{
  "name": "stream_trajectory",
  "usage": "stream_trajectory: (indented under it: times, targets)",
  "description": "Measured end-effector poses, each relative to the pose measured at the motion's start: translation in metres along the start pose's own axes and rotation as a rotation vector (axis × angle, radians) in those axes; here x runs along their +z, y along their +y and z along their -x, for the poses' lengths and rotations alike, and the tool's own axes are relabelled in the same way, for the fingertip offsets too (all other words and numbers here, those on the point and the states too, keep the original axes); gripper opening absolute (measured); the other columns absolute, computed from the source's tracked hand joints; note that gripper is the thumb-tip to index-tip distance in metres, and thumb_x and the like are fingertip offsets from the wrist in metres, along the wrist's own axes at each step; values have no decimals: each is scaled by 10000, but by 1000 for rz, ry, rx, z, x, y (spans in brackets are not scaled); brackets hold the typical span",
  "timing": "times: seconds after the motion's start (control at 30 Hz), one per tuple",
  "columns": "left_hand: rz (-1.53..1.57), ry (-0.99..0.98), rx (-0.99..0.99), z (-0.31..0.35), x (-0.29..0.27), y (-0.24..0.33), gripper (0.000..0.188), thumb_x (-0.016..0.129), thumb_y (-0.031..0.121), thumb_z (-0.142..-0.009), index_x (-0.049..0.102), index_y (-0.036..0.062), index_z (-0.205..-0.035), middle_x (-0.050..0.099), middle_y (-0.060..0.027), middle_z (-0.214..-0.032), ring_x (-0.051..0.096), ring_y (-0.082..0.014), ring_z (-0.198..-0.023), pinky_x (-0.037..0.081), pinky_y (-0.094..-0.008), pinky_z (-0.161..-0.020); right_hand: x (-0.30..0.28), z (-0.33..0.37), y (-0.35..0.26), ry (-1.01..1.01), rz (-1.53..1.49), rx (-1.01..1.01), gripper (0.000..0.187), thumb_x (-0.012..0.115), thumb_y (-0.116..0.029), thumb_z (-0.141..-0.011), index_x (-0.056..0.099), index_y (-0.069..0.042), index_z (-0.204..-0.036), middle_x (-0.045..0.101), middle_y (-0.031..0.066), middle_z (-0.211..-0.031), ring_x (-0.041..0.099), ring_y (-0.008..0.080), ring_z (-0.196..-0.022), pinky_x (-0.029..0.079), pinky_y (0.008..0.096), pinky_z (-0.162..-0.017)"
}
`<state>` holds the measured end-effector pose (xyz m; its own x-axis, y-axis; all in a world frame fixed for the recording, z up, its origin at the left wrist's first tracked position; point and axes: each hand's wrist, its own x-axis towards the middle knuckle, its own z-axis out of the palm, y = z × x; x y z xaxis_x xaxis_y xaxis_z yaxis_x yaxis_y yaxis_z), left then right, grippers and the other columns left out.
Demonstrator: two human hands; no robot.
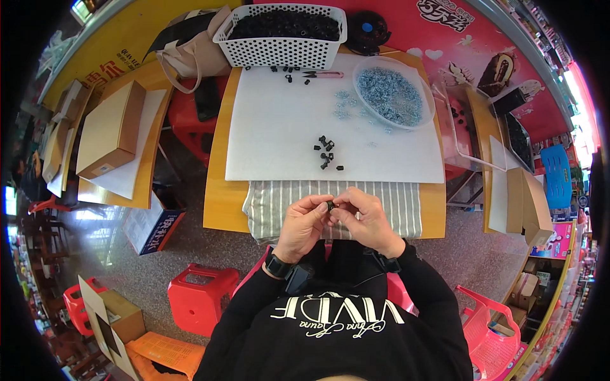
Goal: The person sits on the floor at a low table and repeatedly picks up small black plastic components from a white basket. They manipulate the parts with their hands, appearing to fit them together or inspect them, and place the assembled or sorted items back onto the table.
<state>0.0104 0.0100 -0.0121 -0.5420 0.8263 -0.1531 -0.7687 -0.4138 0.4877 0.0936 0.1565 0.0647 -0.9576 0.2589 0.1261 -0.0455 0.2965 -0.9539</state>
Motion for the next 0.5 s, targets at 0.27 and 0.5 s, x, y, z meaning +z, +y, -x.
stream_trajectory:
  times: [0.27,0.5]
  targets:
    - [-47,45,20,0,-1,-3,209,598,54,-969,640,-13,-1163,691,-118,-1052,658,-170,-915,542,-294,-768,1,9,17,85,53,-57,230,715,55,-785,644,-5,-995,594,67,-786,611,138,-647,505,263,-580]
    - [-70,78,49,0,8,-2,198,618,16,-948,653,-16,-1140,699,-108,-1018,662,-160,-862,536,-277,-745,7,11,18,163,237,-210,172,701,48,-778,646,-3,-933,555,98,-755,573,223,-604,446,329,-522]
